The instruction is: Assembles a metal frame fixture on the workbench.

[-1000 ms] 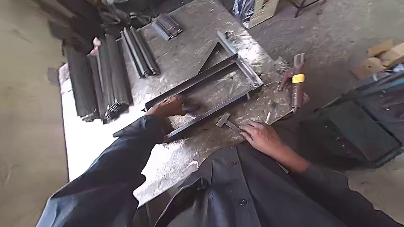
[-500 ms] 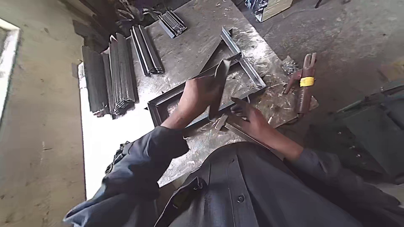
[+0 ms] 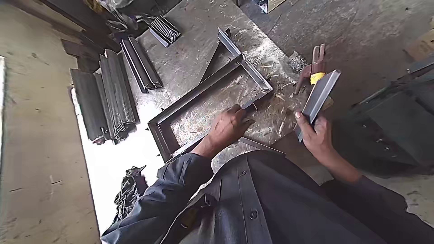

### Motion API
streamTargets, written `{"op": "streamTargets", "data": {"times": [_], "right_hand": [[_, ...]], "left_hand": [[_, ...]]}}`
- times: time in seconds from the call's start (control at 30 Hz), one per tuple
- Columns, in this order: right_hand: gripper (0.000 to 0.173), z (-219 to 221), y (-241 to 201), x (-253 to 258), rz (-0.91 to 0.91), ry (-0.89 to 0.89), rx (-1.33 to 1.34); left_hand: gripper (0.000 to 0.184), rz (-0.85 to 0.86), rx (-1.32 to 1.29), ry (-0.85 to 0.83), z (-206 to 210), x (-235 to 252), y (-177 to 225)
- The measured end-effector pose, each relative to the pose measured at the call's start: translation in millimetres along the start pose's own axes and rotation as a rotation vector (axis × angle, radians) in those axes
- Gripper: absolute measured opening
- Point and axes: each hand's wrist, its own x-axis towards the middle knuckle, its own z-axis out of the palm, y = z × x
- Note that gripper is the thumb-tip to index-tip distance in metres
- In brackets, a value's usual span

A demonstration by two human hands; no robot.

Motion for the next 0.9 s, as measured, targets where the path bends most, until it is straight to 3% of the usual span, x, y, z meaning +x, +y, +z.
{"op": "streamTargets", "data": {"times": [0.03,0.1,0.17,0.23,0.3,0.4,0.5,0.57,0.63,0.7,0.8,0.9], "right_hand": [[0.037,3,-11,2,-0.061,0.056,0.02],[0.033,16,-34,7,-0.199,0.128,0.177],[0.034,29,-44,6,-0.317,0.096,0.334],[0.038,29,-41,2,-0.385,-0.045,0.415],[0.044,11,-29,-2,-0.394,-0.314,0.393],[0.039,-19,-3,-4,-0.448,-0.619,0.12],[0.031,-30,7,-4,-0.186,-0.649,0.16],[0.039,-31,-2,0,-0.013,-0.715,0.301],[0.045,-19,-10,-5,0.079,-0.754,0.415],[0.038,-6,-9,-12,0.183,-0.619,0.376],[0.037,-3,-3,-5,0.361,-0.427,0.243],[0.034,2,4,13,0.391,-0.366,0.144]], "left_hand": [[0.038,0.039,-0.097,-0.002,0,5,13],[0.058,0.09,-0.307,-0.06,0,16,38],[0.072,0.143,-0.382,-0.092,1,22,55],[0.052,0.204,-0.289,-0.04,2,22,55],[0.026,0.295,-0.094,0.037,7,17,42],[0.014,0.374,0.169,-0.01,10,6,28],[0.021,0.449,0.315,-0.032,9,6,31],[0.024,0.468,0.345,-0.016,10,13,40],[0.022,0.434,0.345,0.021,11,19,50],[0.026,0.331,0.32,0.072,8,22,52],[0.03,0.062,0.296,0.133,-2,13,34],[0.037,-0.227,0.327,0.013,-4,7,5]]}}
